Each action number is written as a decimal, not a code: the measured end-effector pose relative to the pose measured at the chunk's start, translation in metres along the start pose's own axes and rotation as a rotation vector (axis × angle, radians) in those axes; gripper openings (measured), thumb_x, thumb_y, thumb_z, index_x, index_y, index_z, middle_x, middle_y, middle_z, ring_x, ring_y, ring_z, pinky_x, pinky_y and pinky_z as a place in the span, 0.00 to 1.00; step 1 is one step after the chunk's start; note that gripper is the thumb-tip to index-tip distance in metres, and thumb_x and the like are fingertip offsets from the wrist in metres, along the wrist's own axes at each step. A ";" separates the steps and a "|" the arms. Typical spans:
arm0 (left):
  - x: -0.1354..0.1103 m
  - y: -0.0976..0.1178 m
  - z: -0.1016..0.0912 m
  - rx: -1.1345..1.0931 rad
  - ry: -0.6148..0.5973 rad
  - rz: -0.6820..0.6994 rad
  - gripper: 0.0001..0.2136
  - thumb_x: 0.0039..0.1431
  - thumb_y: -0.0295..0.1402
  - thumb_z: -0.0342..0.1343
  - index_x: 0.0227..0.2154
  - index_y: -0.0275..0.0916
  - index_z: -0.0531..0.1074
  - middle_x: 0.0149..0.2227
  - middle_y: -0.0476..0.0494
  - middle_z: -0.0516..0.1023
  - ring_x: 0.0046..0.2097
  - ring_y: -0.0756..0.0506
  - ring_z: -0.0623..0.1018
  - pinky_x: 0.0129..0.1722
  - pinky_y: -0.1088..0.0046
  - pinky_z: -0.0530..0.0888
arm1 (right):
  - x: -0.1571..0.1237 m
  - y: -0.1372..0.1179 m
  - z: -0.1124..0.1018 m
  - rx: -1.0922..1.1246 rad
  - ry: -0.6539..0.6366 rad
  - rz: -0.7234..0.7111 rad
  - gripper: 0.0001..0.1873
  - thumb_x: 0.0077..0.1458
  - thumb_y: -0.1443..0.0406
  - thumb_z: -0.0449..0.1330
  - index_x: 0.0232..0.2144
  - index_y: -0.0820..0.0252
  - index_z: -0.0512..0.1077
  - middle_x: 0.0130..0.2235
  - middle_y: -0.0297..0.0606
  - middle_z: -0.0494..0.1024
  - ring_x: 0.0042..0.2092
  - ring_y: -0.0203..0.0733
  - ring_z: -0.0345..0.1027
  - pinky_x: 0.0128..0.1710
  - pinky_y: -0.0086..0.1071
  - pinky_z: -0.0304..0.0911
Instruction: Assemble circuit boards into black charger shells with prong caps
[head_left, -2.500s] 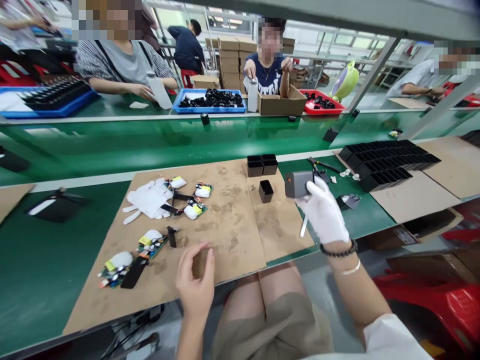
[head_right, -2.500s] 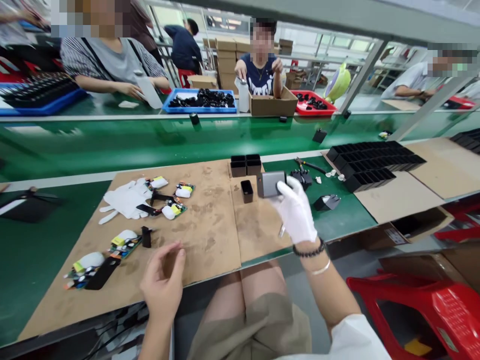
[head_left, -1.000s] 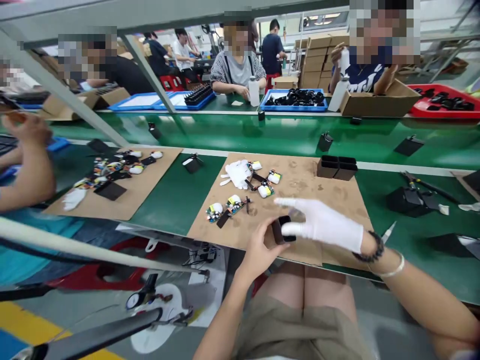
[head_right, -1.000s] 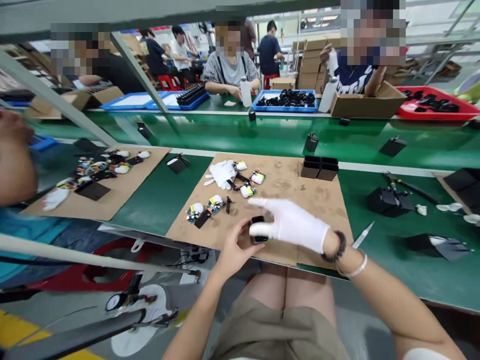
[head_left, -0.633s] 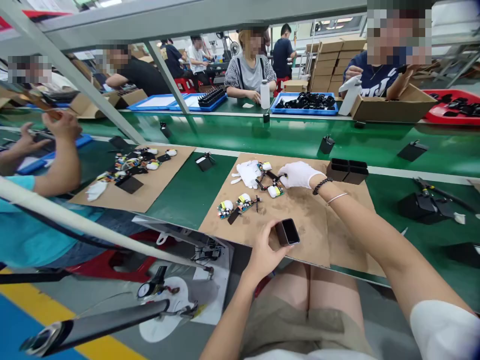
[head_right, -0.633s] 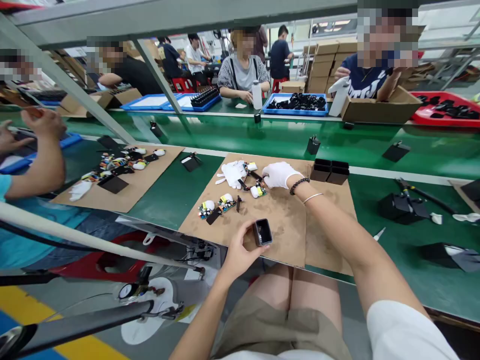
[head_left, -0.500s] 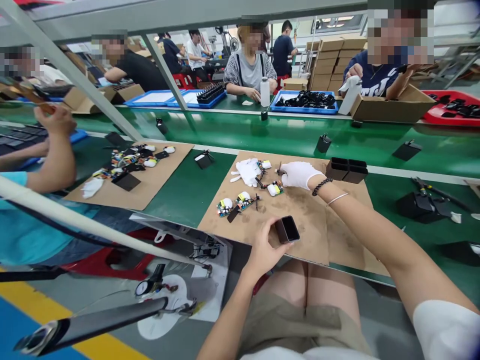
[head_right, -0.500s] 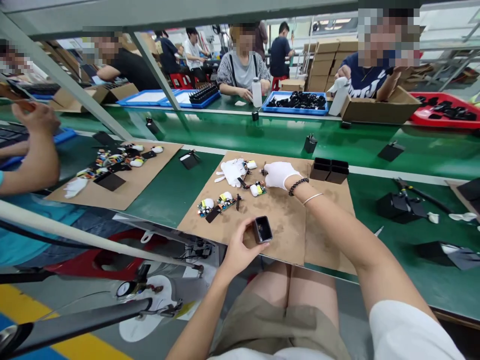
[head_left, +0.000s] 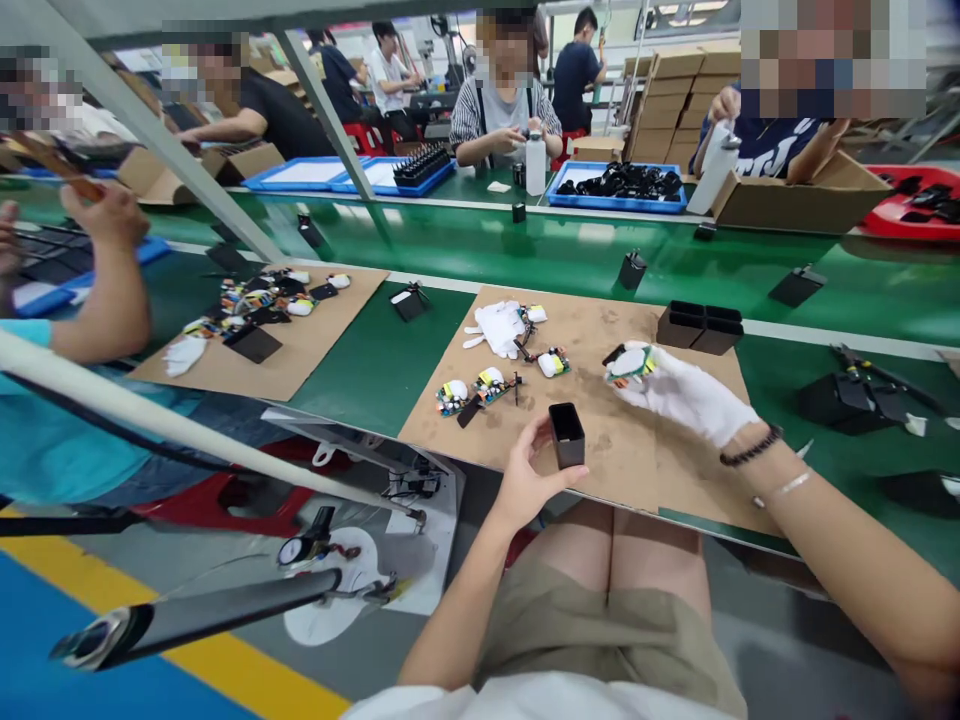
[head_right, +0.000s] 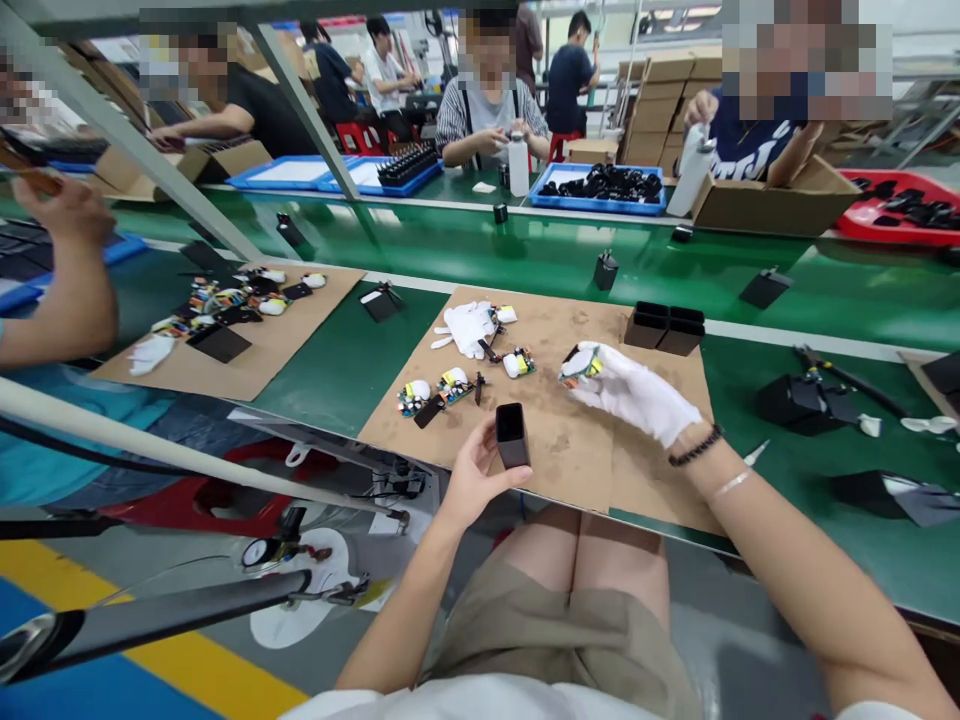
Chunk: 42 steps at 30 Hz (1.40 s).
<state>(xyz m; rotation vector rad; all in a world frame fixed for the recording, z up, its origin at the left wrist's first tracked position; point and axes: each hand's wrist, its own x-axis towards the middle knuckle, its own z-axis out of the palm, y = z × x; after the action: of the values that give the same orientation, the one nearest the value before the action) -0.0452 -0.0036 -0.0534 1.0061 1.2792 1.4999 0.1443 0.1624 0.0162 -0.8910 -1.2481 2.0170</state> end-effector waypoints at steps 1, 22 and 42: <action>-0.003 0.002 0.003 0.007 -0.021 -0.012 0.41 0.39 0.47 0.75 0.56 0.37 0.68 0.57 0.32 0.76 0.59 0.35 0.76 0.62 0.55 0.72 | -0.016 0.007 0.000 0.049 0.033 0.008 0.17 0.55 0.50 0.64 0.44 0.48 0.74 0.46 0.34 0.82 0.46 0.41 0.79 0.52 0.43 0.73; -0.035 0.073 0.047 0.403 -0.292 0.401 0.25 0.53 0.25 0.64 0.55 0.42 0.71 0.50 0.40 0.75 0.51 0.43 0.77 0.53 0.66 0.75 | -0.173 0.015 0.045 -0.812 0.259 -0.860 0.31 0.49 0.67 0.71 0.50 0.24 0.74 0.45 0.30 0.84 0.48 0.49 0.80 0.48 0.46 0.79; -0.034 0.075 0.049 0.299 -0.352 0.500 0.26 0.52 0.23 0.65 0.55 0.44 0.73 0.49 0.42 0.76 0.50 0.44 0.77 0.51 0.68 0.76 | -0.172 -0.003 0.044 -1.116 0.037 -1.055 0.11 0.59 0.71 0.62 0.43 0.53 0.74 0.45 0.41 0.84 0.55 0.38 0.75 0.50 0.27 0.75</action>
<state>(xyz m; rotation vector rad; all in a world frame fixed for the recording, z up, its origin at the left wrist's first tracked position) 0.0014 -0.0284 0.0264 1.8027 1.0581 1.4186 0.2124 0.0090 0.0726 -0.4537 -2.2007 0.4032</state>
